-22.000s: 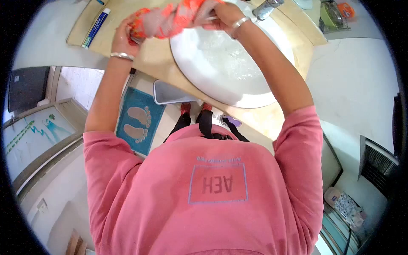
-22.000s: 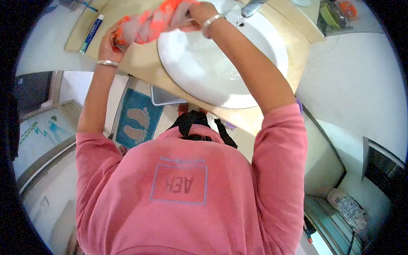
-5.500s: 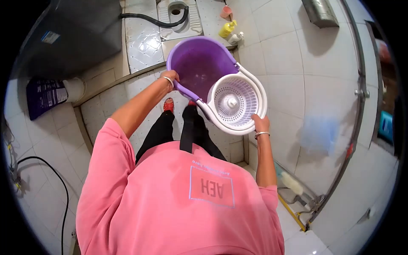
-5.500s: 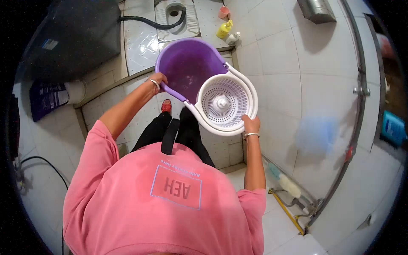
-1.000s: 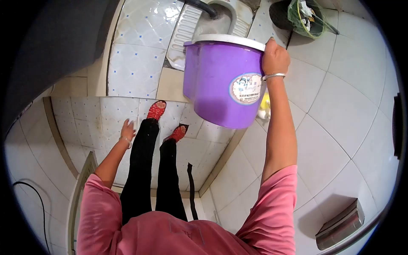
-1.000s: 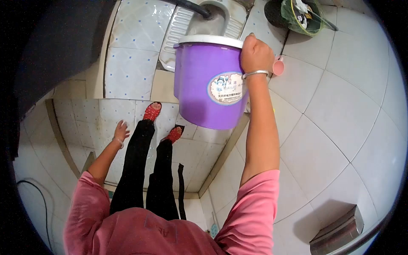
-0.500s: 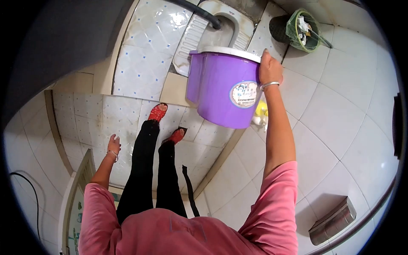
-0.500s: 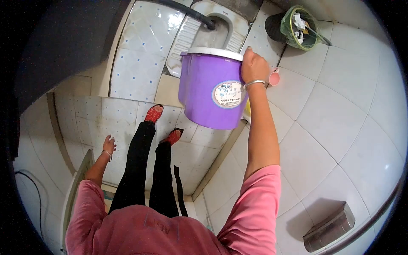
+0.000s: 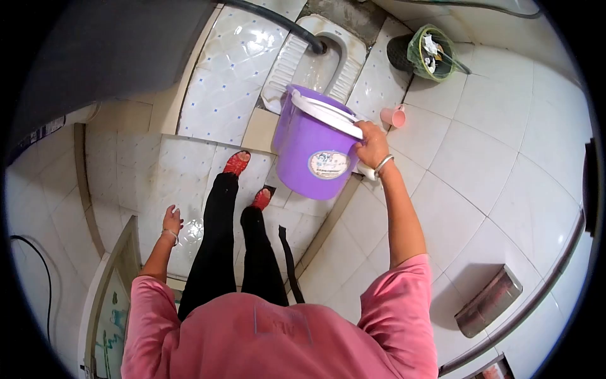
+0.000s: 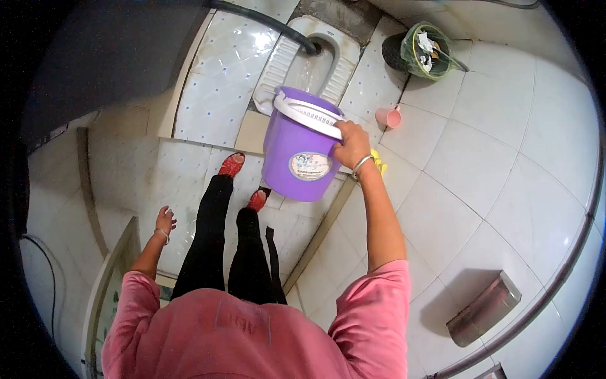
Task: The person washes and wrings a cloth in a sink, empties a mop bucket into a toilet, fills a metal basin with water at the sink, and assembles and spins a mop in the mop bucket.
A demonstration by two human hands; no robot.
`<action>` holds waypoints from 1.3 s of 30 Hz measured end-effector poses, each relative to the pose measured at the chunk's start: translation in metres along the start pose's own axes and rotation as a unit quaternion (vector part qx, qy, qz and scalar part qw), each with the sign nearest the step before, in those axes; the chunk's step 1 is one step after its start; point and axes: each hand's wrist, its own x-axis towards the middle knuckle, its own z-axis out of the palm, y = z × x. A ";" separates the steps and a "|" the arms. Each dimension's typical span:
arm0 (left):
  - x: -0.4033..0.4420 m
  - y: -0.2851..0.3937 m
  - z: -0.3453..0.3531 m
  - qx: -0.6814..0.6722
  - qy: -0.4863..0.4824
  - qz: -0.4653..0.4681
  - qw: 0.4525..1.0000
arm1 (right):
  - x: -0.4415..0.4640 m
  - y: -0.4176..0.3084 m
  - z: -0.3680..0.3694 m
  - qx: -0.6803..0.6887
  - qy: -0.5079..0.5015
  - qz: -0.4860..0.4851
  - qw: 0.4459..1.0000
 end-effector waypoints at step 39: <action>-0.100 -0.100 -0.041 -0.086 -0.013 -0.008 0.996 | -0.234 -0.035 0.156 -0.224 -0.256 -0.103 0.935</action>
